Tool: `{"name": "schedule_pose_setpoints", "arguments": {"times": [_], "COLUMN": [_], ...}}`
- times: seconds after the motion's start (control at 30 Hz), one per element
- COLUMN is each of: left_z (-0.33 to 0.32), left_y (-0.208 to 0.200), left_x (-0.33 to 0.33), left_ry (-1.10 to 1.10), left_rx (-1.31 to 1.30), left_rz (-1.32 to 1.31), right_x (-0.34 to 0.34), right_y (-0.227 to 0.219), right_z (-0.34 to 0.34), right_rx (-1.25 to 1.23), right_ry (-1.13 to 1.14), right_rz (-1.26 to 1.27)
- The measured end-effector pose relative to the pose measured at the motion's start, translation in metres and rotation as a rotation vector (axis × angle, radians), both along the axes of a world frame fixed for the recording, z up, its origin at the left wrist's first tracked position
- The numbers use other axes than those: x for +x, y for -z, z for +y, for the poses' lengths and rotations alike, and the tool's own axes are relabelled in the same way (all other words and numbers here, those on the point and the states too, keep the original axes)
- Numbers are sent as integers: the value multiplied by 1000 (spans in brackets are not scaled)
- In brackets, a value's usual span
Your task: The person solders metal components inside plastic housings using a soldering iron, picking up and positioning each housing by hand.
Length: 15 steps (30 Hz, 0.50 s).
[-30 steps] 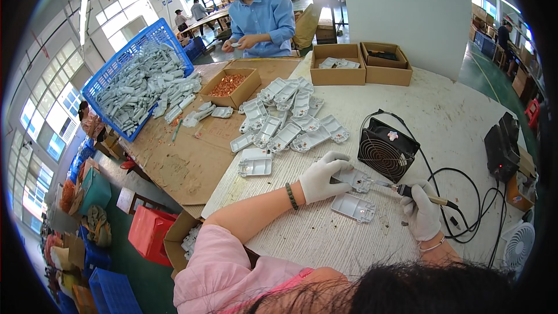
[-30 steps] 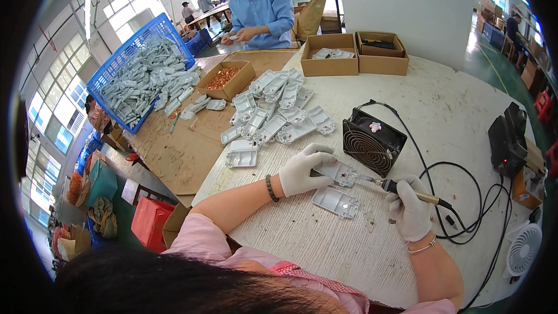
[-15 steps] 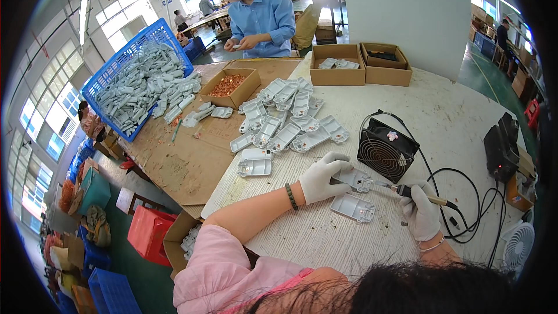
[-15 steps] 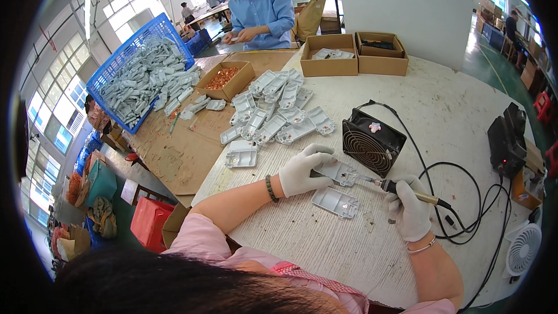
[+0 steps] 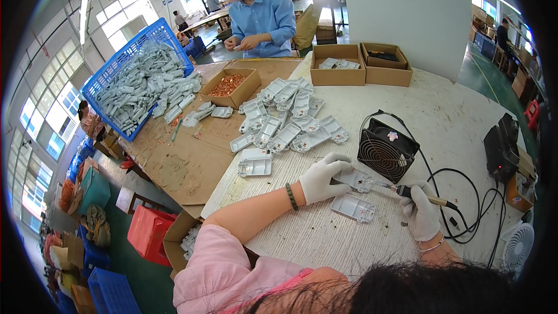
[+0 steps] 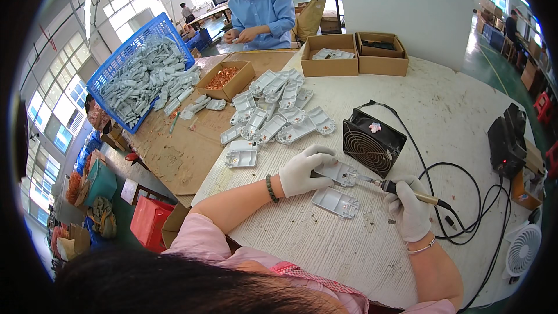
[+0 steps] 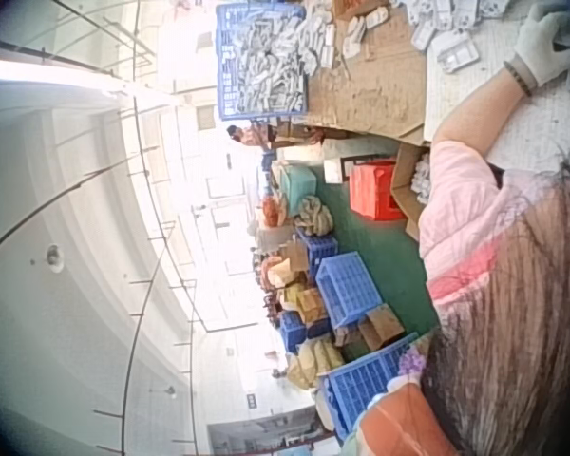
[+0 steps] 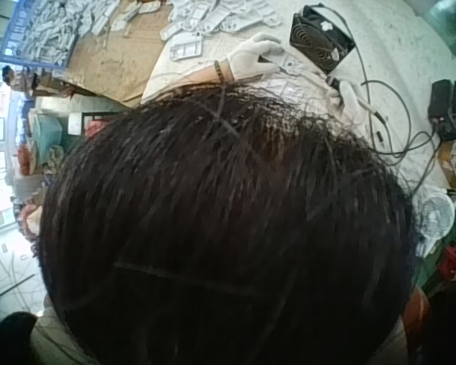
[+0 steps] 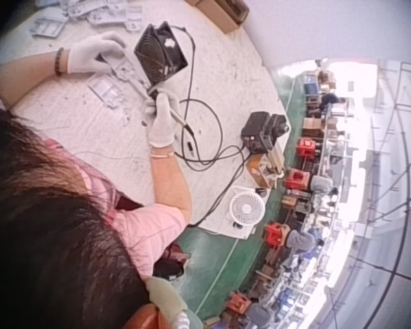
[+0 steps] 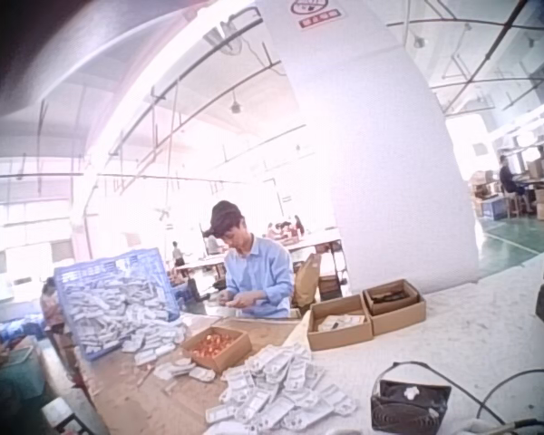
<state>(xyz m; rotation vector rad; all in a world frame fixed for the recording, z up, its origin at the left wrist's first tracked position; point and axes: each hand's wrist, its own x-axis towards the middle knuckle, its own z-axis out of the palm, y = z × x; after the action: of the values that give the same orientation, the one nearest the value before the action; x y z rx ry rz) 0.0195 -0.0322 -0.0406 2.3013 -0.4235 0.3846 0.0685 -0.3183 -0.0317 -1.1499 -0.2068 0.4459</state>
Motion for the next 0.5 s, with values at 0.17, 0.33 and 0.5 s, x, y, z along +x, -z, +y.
{"name": "schedule_pose_setpoints", "arguments": {"times": [0.17, 0.33, 0.5], "left_z": [1, 1, -2], "left_y": [-6, -12, -14], "left_x": [1, -2, 1], "left_ry": [59, 36, 45], "left_rx": [-6, 22, -9], "left_rz": [42, 15, 106], "right_x": [-4, -2, -6], "right_y": [-6, -11, -22], "right_z": [6, 9, 9], "right_rx": [-46, -182, -286], "right_ry": [39, 25, 52], "right_rz": [16, -14, 13]}}
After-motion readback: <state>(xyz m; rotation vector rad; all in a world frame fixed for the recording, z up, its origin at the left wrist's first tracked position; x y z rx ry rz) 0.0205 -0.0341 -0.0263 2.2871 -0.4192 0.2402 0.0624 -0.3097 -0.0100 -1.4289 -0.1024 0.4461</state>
